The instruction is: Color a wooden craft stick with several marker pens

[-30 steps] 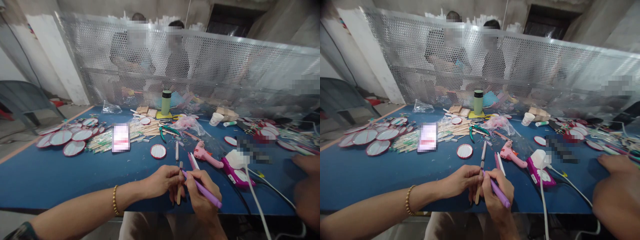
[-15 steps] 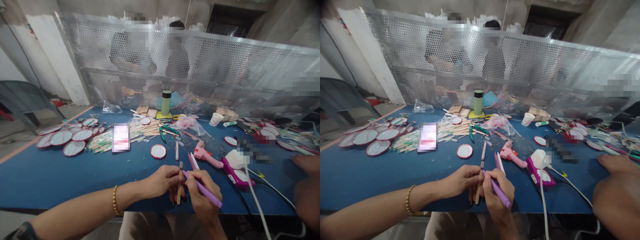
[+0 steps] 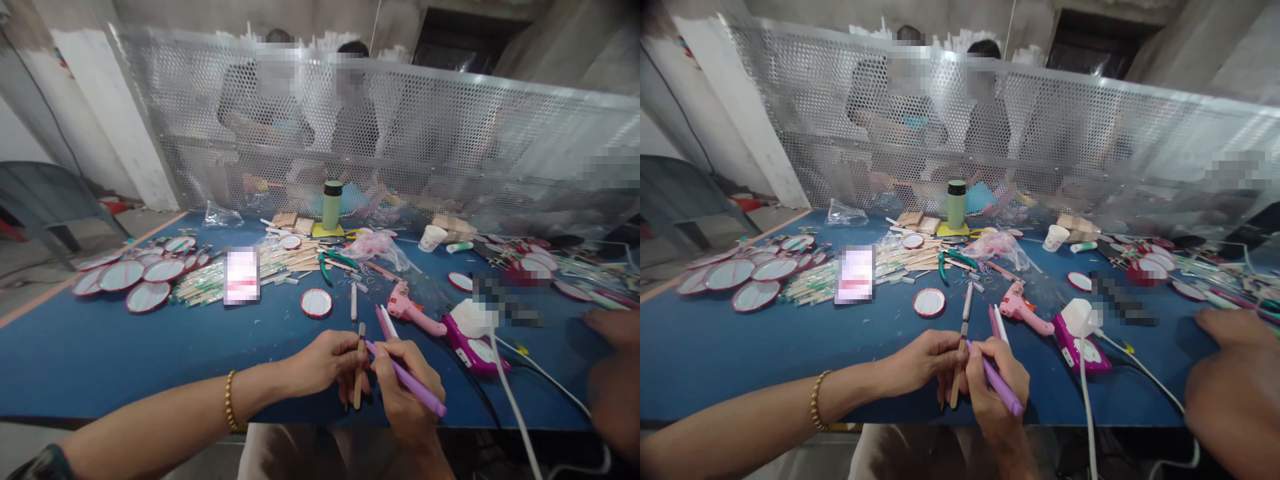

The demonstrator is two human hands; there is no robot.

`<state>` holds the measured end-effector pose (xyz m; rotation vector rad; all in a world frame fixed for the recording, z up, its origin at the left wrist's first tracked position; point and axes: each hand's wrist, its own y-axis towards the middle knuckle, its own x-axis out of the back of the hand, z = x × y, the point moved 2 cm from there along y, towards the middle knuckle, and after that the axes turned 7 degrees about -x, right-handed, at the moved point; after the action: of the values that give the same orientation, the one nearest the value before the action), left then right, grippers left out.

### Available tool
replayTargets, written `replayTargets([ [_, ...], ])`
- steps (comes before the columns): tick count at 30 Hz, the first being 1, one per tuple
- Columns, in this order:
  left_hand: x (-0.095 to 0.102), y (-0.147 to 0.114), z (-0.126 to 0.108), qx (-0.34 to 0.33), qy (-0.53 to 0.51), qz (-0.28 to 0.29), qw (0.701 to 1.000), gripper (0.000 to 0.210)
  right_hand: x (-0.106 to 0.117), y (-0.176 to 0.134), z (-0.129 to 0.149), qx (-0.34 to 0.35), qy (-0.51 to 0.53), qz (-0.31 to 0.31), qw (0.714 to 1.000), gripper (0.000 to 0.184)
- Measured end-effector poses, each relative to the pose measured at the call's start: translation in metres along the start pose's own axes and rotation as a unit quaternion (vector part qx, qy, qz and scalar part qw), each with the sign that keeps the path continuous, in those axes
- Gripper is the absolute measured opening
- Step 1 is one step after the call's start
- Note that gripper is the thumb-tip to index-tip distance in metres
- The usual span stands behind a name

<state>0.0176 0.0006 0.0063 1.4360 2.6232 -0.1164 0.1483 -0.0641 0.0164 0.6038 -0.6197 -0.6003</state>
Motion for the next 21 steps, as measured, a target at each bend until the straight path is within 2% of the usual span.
replayTargets([
  [21, -0.0004, -0.0007, -0.0016, 0.001, -0.008, -0.003, 1.0, 0.061, -0.0001, 0.0001, 0.0006, 0.0, 0.004, -0.004, 1.0, 0.022],
])
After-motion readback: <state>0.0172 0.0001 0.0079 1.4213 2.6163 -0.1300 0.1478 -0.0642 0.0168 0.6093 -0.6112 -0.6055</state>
